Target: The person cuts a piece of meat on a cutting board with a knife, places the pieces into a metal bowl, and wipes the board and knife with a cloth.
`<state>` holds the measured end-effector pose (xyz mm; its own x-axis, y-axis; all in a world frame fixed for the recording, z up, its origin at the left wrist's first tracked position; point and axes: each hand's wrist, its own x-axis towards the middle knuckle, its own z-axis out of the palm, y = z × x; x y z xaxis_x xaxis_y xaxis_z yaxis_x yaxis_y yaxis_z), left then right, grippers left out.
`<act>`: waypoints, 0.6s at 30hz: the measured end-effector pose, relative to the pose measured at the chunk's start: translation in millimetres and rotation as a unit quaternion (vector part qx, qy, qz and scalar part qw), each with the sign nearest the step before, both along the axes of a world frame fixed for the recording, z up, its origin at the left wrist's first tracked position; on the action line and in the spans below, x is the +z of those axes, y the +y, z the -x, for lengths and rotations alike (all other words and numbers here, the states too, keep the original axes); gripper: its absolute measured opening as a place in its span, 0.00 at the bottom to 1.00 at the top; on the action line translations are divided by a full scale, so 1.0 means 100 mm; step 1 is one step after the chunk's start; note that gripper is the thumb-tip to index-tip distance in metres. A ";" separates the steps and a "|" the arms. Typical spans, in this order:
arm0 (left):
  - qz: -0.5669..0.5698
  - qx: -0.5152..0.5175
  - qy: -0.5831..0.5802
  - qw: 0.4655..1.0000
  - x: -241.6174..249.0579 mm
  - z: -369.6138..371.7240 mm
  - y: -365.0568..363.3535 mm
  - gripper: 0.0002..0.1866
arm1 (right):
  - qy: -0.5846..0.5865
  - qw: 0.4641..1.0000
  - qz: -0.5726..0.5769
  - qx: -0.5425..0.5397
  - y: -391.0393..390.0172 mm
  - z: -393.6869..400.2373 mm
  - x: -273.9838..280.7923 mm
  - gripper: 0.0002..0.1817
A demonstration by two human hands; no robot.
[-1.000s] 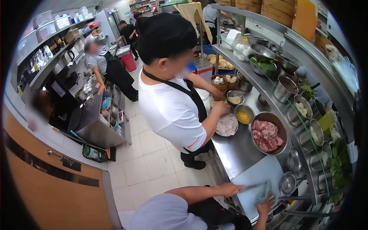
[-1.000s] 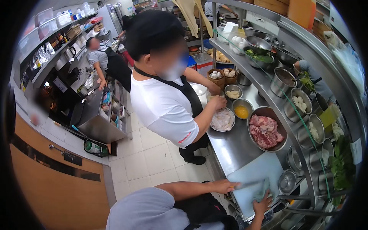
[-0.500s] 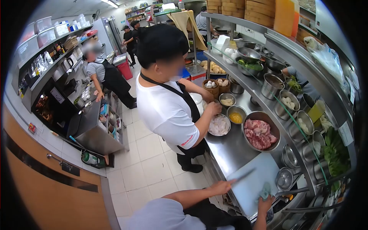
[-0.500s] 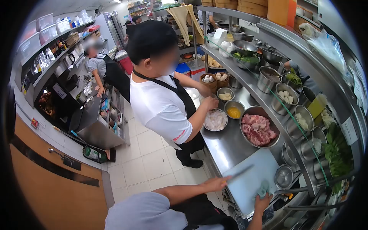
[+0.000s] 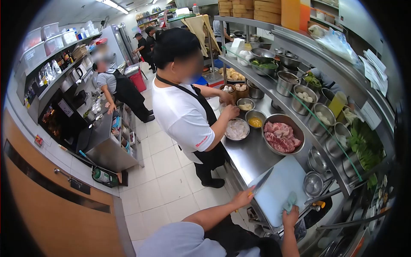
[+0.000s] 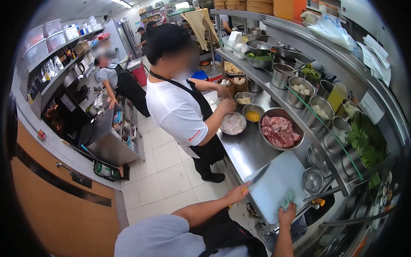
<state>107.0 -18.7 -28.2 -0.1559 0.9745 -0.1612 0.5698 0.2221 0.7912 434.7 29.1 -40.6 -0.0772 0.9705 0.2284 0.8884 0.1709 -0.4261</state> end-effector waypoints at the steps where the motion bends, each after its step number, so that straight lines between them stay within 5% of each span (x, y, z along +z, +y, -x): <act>1: 0.003 0.000 0.002 1.000 0.00 -0.06 -0.05 0.30 | 0.002 1.000 0.003 0.000 -0.03 -0.01 -0.02 0.23; 4: 0.054 -0.028 0.052 0.997 -0.02 -0.27 -0.21 0.31 | 0.037 0.999 0.002 0.010 0.01 -0.06 -0.07 0.22; 8: 0.040 -0.174 0.042 0.983 -0.06 -0.30 -0.30 0.29 | 0.373 0.914 0.127 -0.099 -0.01 -0.20 0.03 0.22; 10: -0.065 -0.086 0.116 0.987 -0.43 -0.04 -0.35 0.29 | 0.381 0.908 0.079 -0.152 -0.06 -0.41 -0.19 0.21; 11: -0.021 -0.039 0.095 0.994 -0.30 0.11 -0.33 0.30 | 0.417 0.891 0.078 -0.160 -0.11 -0.50 -0.22 0.20; 12: -0.104 0.005 0.050 0.993 -0.36 0.23 -0.38 0.32 | 0.482 0.853 0.080 -0.181 -0.12 -0.63 -0.45 0.20; 14: -0.090 -0.003 0.063 0.994 -0.28 0.18 -0.46 0.31 | 0.445 0.863 0.069 -0.230 -0.31 -0.60 -0.12 0.18; 18: 0.059 -0.056 0.110 0.991 0.09 -0.51 -0.50 0.32 | 0.522 0.808 0.075 -0.262 -0.33 -0.53 -0.29 0.19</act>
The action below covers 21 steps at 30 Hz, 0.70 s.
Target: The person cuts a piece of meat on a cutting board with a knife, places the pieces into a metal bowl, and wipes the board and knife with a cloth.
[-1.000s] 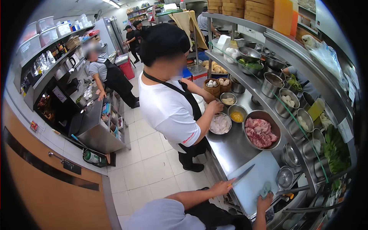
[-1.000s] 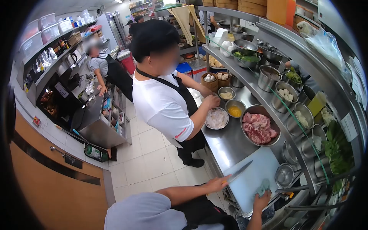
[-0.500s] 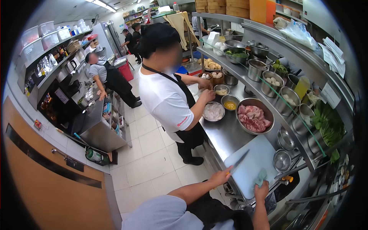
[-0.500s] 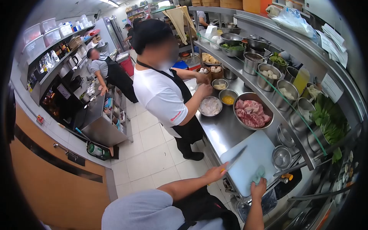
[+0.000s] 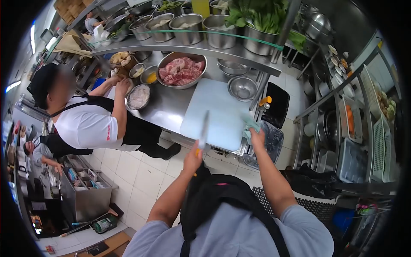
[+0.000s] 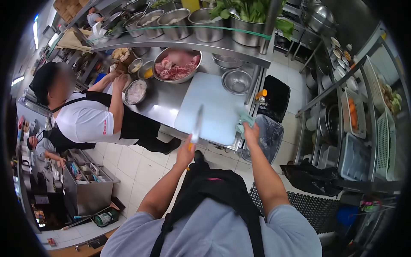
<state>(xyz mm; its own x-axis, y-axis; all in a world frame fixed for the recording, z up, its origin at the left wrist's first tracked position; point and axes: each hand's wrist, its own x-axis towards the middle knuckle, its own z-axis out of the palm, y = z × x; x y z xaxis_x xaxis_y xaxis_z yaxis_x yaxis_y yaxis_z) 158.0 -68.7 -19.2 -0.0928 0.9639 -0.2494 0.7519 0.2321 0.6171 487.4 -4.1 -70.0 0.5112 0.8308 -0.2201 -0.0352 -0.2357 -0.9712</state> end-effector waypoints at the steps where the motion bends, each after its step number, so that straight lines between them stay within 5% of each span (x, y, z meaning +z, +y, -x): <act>1: 0.016 -0.043 -0.012 0.999 0.02 -0.15 0.00 0.32 | 0.000 1.000 0.001 -0.003 0.00 0.04 0.00 0.19; 4: -0.005 -0.118 -0.029 0.993 -0.18 -0.17 0.08 0.31 | 0.003 1.000 -0.004 -0.008 -0.01 0.05 -0.01 0.19; 6: -0.143 -0.086 -0.062 0.984 -0.33 0.08 0.18 0.32 | 0.033 0.999 -0.011 -0.015 -0.03 -0.02 -0.06 0.19; 11: -0.143 0.037 -0.024 0.989 -0.30 -0.02 0.33 0.30 | 0.009 0.996 -0.008 -0.090 -0.07 -0.15 0.05 0.19; 16: -0.048 -0.172 -0.008 0.984 -0.18 -0.73 0.46 0.31 | 0.029 0.986 -0.045 -0.155 0.06 -0.09 0.18 0.19; 19: -0.076 -0.117 -0.015 0.990 -0.17 -0.74 0.77 0.30 | 0.008 0.992 -0.005 -0.128 0.13 -0.14 0.13 0.20; 21: -0.072 -0.176 -0.009 0.982 -0.16 -0.71 0.82 0.30 | -0.026 0.996 0.007 -0.088 0.17 -0.15 0.14 0.20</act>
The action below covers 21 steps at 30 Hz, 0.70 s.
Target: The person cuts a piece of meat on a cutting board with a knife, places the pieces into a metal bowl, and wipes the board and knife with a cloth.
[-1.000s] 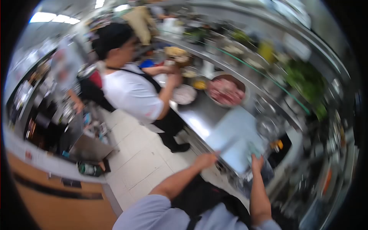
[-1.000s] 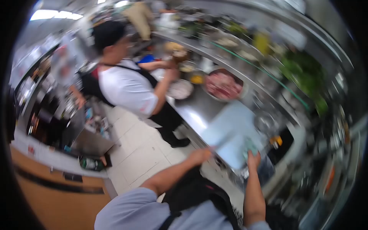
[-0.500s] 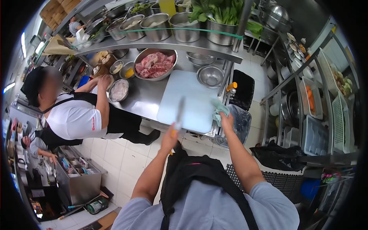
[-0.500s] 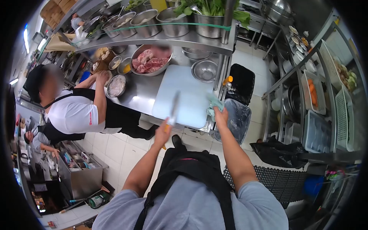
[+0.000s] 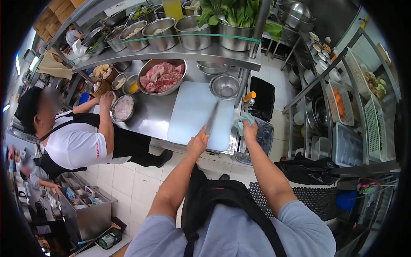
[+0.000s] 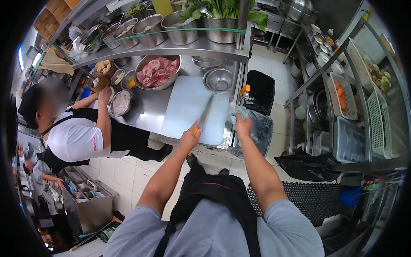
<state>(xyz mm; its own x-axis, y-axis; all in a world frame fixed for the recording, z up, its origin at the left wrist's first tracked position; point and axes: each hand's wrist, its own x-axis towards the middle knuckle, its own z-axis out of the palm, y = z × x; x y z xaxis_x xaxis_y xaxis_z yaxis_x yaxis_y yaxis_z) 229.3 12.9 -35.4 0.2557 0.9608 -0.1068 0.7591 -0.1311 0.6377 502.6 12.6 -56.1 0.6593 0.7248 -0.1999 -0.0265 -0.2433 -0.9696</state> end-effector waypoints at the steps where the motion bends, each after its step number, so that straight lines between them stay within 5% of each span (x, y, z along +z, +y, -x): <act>1: 0.000 -0.056 0.012 0.998 0.03 0.02 0.01 0.30 | -0.001 1.000 0.001 0.000 -0.01 0.01 0.04 0.20; 5: 0.060 -0.177 0.094 0.978 0.36 0.24 -0.20 0.31 | -0.054 0.998 0.022 -0.009 0.04 -0.05 -0.01 0.19; 8: 0.056 -0.064 0.001 0.996 0.31 0.69 -0.36 0.32 | -0.031 0.999 0.022 0.010 0.00 -0.20 -0.12 0.21; 10: 0.016 0.134 -0.027 0.990 0.29 0.94 -0.43 0.30 | -0.025 0.999 -0.002 0.025 -0.04 -0.27 -0.14 0.21; 13: -0.090 0.140 -0.066 0.984 -0.42 0.92 -0.47 0.29 | -0.009 1.000 -0.013 0.026 -0.06 -0.25 -0.16 0.20; 17: 0.077 -0.031 0.057 0.995 -0.03 -0.05 -0.69 0.33 | 0.012 0.999 0.031 0.020 -0.09 -0.20 -0.10 0.20; 21: 0.158 -0.142 0.119 0.970 0.67 -0.43 -0.72 0.39 | 0.335 0.941 -0.012 -0.049 -0.45 -0.46 0.05 0.25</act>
<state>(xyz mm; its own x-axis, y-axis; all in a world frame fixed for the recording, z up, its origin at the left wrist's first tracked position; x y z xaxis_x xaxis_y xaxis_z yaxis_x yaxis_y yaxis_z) 272.3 -59.2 31.9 0.4365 0.7655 -0.4727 0.8518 -0.1825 0.4910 549.0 -32.9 -51.5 0.4551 0.6767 -0.5788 -0.6543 -0.1868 -0.7328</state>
